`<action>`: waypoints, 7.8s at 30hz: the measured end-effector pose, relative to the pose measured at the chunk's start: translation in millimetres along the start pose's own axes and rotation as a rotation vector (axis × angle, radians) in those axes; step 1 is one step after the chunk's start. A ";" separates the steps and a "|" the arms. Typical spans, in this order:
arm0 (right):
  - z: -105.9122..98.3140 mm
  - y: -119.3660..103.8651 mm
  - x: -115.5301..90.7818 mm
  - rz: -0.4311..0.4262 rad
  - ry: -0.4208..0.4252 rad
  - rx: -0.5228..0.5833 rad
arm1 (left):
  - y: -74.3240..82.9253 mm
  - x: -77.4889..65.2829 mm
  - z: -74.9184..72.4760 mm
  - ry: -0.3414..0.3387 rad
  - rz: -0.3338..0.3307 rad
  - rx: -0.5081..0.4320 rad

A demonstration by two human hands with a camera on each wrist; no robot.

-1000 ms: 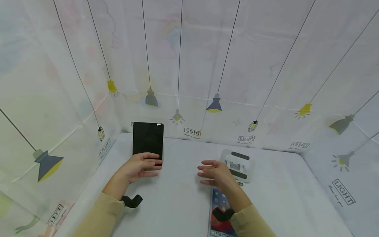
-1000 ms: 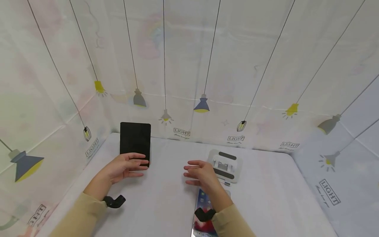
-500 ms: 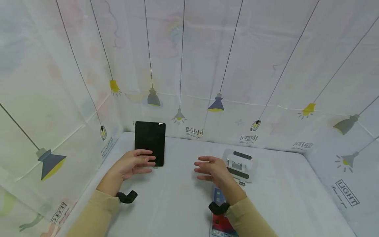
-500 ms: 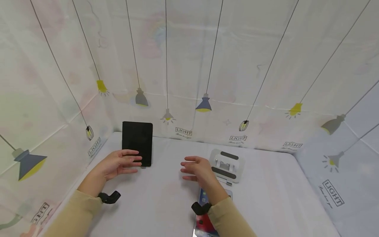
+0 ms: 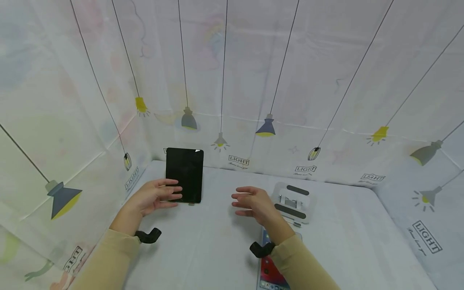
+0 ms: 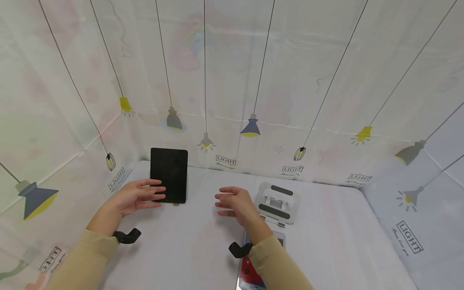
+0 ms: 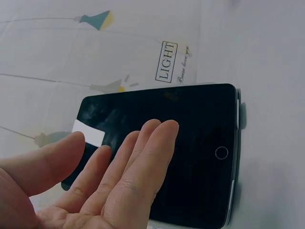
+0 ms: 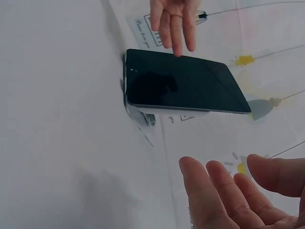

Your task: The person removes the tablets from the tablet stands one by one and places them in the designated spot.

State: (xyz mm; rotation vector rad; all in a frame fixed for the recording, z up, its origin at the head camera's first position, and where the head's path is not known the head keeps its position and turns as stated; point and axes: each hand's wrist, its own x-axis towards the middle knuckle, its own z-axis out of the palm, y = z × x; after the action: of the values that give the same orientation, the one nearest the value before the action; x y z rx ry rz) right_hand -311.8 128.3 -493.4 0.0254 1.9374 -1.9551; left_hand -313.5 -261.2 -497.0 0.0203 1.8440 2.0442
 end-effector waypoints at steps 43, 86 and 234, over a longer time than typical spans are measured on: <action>60.1 -23.8 44.6 -0.018 -0.018 0.002 | 18.5 -4.5 -59.0 0.016 0.034 -0.169; 92.7 -39.2 88.5 -0.095 -0.008 0.074 | 34.7 27.1 -74.5 0.029 0.090 -0.089; 98.3 -18.1 61.2 -0.173 0.116 0.041 | 24.0 15.3 -19.5 0.276 0.001 -0.008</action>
State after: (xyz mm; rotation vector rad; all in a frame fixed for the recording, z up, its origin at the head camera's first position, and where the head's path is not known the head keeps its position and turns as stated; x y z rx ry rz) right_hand -348.5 17.2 -488.7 -0.0187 2.0327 -2.1478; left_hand -339.4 -276.8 -480.3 -0.2758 1.9933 2.1441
